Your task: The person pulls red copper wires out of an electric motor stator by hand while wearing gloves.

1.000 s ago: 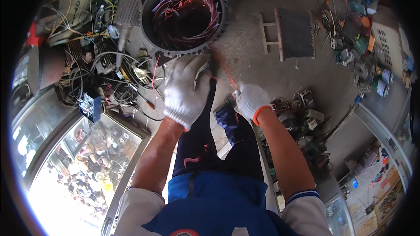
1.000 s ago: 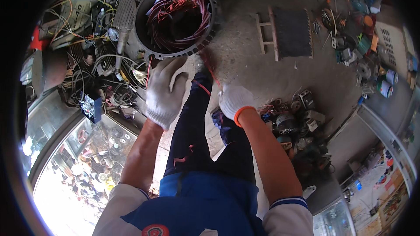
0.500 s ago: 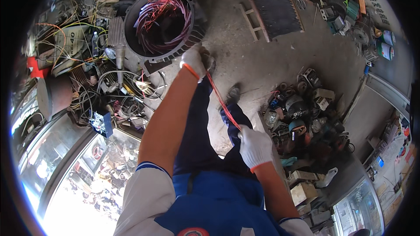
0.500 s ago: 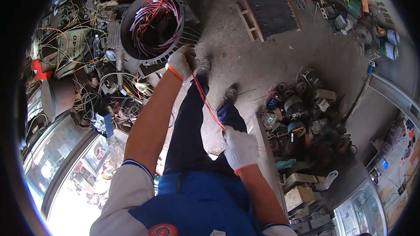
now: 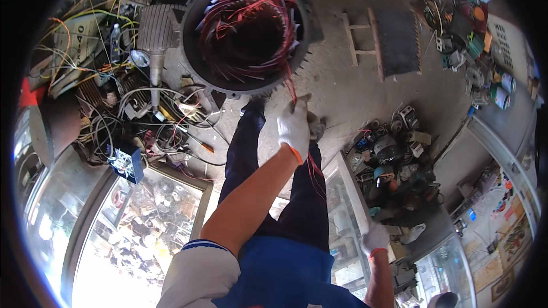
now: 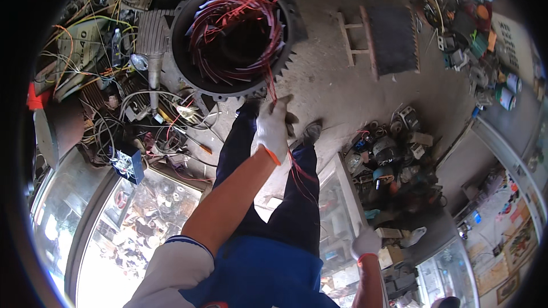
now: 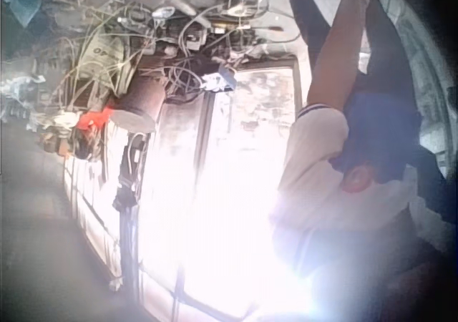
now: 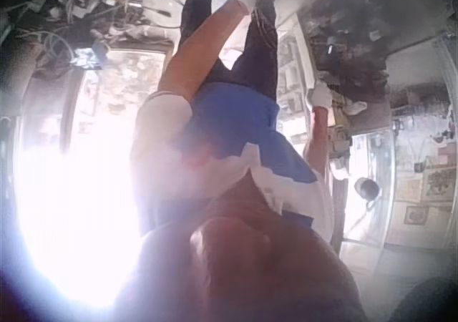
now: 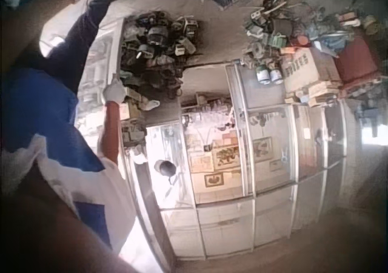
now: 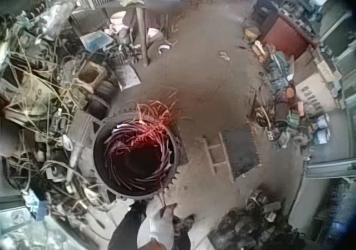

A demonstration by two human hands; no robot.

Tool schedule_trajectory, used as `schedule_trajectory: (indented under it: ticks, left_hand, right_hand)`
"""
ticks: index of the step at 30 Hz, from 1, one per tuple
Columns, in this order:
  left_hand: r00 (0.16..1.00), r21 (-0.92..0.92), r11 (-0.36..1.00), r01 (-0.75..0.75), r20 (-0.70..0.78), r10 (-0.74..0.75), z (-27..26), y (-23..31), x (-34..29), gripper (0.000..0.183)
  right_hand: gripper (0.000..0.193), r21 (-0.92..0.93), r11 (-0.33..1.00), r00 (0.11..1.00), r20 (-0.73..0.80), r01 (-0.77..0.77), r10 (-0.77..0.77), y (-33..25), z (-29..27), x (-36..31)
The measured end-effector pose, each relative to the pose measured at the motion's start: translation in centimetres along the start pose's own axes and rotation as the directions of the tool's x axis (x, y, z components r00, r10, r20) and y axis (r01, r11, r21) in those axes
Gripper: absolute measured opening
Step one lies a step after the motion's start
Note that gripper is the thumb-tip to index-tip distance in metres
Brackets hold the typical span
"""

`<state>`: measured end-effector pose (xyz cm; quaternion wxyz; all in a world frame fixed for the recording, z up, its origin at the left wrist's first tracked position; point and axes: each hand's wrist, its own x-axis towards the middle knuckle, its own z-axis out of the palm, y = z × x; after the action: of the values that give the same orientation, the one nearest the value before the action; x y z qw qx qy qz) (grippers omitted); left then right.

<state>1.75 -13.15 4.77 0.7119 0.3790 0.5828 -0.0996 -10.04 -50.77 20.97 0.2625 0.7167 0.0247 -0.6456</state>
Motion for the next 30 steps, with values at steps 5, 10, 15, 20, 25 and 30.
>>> schedule_trajectory:
  ticks: [5,10,15,20,25,30]
  left_hand:
    - [0.994,0.090,0.993,-0.074,0.080,0.067,-2.7,-2.2,1.0,0.034]
    - [0.910,0.041,0.981,0.188,0.369,-0.190,-0.9,1.0,-3.7,0.030]
    - [0.697,0.300,0.839,-0.454,0.706,0.124,0.2,-0.5,-6.1,0.042]
    - [0.787,0.446,0.860,-0.249,0.610,-0.089,-3.7,3.1,-4.3,0.052]
    - [0.945,0.477,0.875,-0.080,0.316,-0.086,-10.2,-0.4,1.4,0.055]
    - [0.931,0.087,0.991,0.097,0.345,-0.121,-8.7,-0.6,1.1,0.061]
  right_hand:
    - [0.050,0.427,0.697,0.623,-0.782,0.576,-0.036,-15.2,-26.4,-1.2]
    - [0.060,0.016,0.953,0.855,-0.446,0.303,-0.264,-35.2,-40.9,5.7]
    - [0.032,-0.178,0.970,0.778,-0.580,0.167,-0.241,-40.5,-44.5,15.8]
    - [0.021,-0.420,0.873,0.713,-0.531,0.247,-0.458,-36.6,-42.8,14.6]
    - [0.022,-0.288,0.875,0.650,-0.587,0.390,-0.483,-29.3,-37.4,7.6]
    - [0.023,-0.133,0.843,0.554,-0.699,0.521,-0.453,-23.0,-26.3,3.5]
